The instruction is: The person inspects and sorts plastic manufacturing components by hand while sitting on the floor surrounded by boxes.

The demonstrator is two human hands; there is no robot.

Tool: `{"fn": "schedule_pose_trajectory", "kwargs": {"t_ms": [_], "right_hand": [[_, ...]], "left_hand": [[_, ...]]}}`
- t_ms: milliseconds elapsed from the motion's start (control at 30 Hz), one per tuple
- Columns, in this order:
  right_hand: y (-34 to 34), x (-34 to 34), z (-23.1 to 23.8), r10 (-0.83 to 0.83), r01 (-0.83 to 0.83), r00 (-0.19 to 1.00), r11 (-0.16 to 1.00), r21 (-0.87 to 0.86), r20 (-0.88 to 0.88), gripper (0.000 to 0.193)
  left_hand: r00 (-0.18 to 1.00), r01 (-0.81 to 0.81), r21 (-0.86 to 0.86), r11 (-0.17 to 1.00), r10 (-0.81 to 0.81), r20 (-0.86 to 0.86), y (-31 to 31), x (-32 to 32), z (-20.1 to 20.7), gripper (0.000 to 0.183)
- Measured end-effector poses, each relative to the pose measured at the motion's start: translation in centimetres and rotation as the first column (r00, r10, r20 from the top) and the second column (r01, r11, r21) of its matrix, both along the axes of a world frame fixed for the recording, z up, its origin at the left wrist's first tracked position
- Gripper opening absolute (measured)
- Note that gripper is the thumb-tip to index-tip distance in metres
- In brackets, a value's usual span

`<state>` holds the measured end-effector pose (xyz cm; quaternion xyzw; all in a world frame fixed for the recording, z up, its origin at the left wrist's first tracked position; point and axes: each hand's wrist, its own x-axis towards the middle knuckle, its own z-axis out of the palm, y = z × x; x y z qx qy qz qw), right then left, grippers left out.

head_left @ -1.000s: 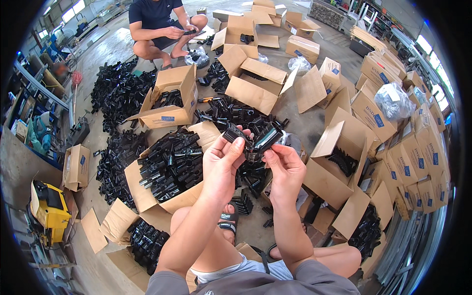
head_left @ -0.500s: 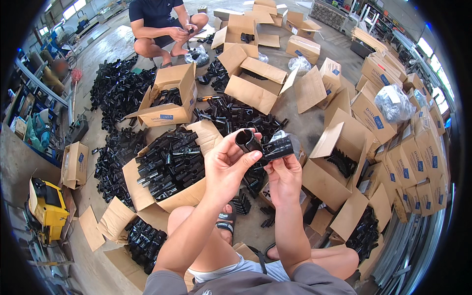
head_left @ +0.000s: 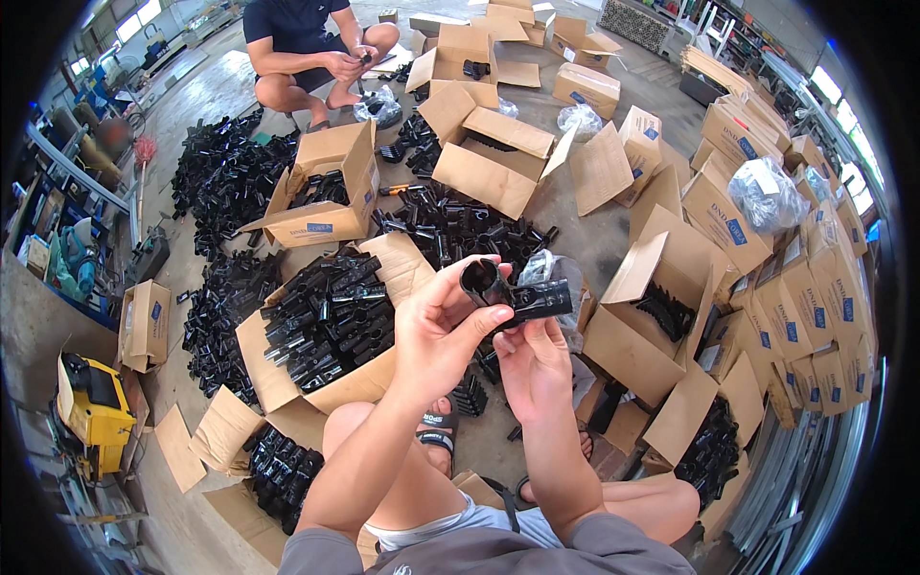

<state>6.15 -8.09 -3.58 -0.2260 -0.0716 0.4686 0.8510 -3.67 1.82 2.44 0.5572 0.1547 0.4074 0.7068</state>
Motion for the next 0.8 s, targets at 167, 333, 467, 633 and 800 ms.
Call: {"fn": "schedule_pose_trajectory", "kwargs": {"t_ms": [167,333,467,633,800], "right_hand": [[-0.5,-0.8,1.7,-0.104,0.129,0.986,0.97,-0.207,0.13,0.017],[-0.5,0.6,-0.6,-0.126,0.14,0.99,0.933,-0.332,0.063,0.018],[-1.3,0.6,-2.1,-0.125,0.141,0.99,0.909,-0.391,0.067,0.017],[-1.4,0.4,-2.5,-0.086,0.217,0.949,0.878,-0.427,0.305,0.02],[-1.4,1.5,-2.7,-0.095,0.325,0.863,0.856,-0.403,0.496,0.026]], "left_hand": [[0.951,0.026,0.404,0.914,0.102,-0.292,0.3,-0.1,-0.3,0.049],[0.915,0.259,0.222,0.94,-0.164,-0.37,-0.3,0.2,-1.4,0.056],[0.911,0.142,-0.314,0.939,-0.248,-0.33,0.0,0.4,-2.6,0.043],[0.771,0.077,-0.408,0.91,-0.314,-0.554,-1.1,1.6,-3.0,0.04],[0.853,0.111,-0.462,0.88,-0.323,-0.41,-0.8,1.4,-4.3,0.035]]}}
